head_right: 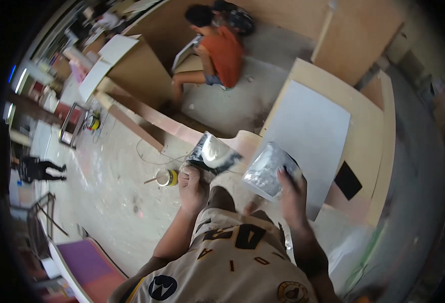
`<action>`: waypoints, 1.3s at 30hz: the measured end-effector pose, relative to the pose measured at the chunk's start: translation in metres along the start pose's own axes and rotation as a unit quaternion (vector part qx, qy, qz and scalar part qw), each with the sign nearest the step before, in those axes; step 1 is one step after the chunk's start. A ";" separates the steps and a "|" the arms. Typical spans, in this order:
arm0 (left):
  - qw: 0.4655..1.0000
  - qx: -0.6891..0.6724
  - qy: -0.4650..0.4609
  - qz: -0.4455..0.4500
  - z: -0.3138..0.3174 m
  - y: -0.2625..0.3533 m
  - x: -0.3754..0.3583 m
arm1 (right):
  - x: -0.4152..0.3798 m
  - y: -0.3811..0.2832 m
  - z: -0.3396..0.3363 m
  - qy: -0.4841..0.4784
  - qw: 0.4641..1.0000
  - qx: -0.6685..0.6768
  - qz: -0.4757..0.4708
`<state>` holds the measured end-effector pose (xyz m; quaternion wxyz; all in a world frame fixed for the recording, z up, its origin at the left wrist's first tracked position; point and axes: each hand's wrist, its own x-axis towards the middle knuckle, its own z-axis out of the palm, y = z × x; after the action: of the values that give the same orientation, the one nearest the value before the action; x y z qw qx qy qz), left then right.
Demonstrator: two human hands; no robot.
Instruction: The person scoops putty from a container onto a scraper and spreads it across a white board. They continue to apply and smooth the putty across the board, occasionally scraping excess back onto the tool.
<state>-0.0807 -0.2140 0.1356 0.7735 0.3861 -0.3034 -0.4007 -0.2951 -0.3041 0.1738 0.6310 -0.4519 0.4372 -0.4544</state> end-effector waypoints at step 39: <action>0.943 0.185 -0.274 -0.028 -0.081 -0.072 0.230 | 0.352 0.012 -0.011 -0.014 0.643 -0.761 -0.088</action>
<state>0.0687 -0.4097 0.0699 0.5639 0.4061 -0.5617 -0.4491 -0.2313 -0.6451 0.1107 0.0274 -0.8154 0.5782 -0.0089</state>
